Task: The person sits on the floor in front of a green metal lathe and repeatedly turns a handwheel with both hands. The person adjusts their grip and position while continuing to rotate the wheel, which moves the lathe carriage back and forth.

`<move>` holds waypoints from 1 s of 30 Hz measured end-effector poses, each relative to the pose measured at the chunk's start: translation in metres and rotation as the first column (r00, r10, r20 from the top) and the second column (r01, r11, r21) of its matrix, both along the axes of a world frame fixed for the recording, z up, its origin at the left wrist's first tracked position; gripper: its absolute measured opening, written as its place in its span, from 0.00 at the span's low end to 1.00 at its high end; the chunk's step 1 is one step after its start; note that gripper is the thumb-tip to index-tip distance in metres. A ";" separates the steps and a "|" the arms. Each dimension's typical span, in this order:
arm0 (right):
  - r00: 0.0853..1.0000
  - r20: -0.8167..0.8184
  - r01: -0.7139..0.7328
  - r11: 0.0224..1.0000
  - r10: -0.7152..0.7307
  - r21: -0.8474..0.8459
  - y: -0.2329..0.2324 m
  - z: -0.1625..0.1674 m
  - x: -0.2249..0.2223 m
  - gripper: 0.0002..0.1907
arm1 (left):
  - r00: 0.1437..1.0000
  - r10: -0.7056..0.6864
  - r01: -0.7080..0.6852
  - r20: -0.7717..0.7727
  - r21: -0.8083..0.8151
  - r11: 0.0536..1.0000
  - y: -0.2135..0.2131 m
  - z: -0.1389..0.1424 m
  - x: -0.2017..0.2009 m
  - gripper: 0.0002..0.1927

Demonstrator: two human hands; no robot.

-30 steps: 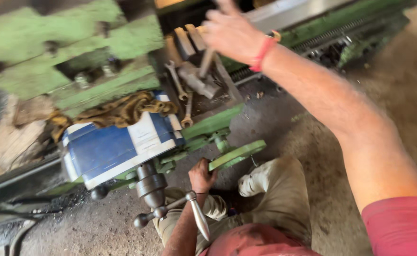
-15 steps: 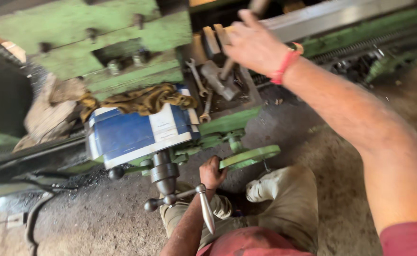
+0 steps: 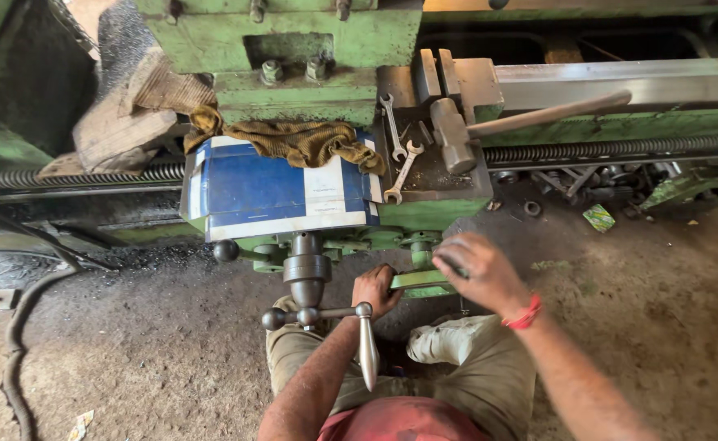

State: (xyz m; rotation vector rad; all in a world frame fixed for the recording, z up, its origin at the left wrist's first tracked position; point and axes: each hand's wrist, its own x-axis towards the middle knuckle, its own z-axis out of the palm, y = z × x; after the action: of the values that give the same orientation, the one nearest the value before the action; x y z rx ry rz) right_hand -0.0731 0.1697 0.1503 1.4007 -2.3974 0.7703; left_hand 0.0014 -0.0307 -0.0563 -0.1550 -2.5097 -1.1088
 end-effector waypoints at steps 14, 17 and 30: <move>0.954 -0.012 0.291 0.912 -0.301 0.290 -0.004 -0.078 0.027 0.28 | 0.998 -0.024 0.025 -0.062 0.016 1.000 -0.004 0.007 0.005 0.19; 0.950 -0.047 0.306 0.895 -0.308 0.324 -0.005 -0.082 0.026 0.30 | 0.999 -0.012 0.015 -0.053 0.052 0.999 -0.004 0.011 0.008 0.18; 0.915 -0.071 0.392 0.834 -0.397 0.387 -0.011 -0.088 0.033 0.32 | 0.999 0.004 0.000 -0.054 0.064 0.998 -0.005 0.020 0.013 0.18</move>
State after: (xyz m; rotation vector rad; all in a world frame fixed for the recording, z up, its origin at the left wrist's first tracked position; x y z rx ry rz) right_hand -0.0399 0.1589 0.0621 0.9467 -2.8270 0.1931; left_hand 0.0144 -0.0358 -0.0366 -0.1626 -2.4231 -1.1670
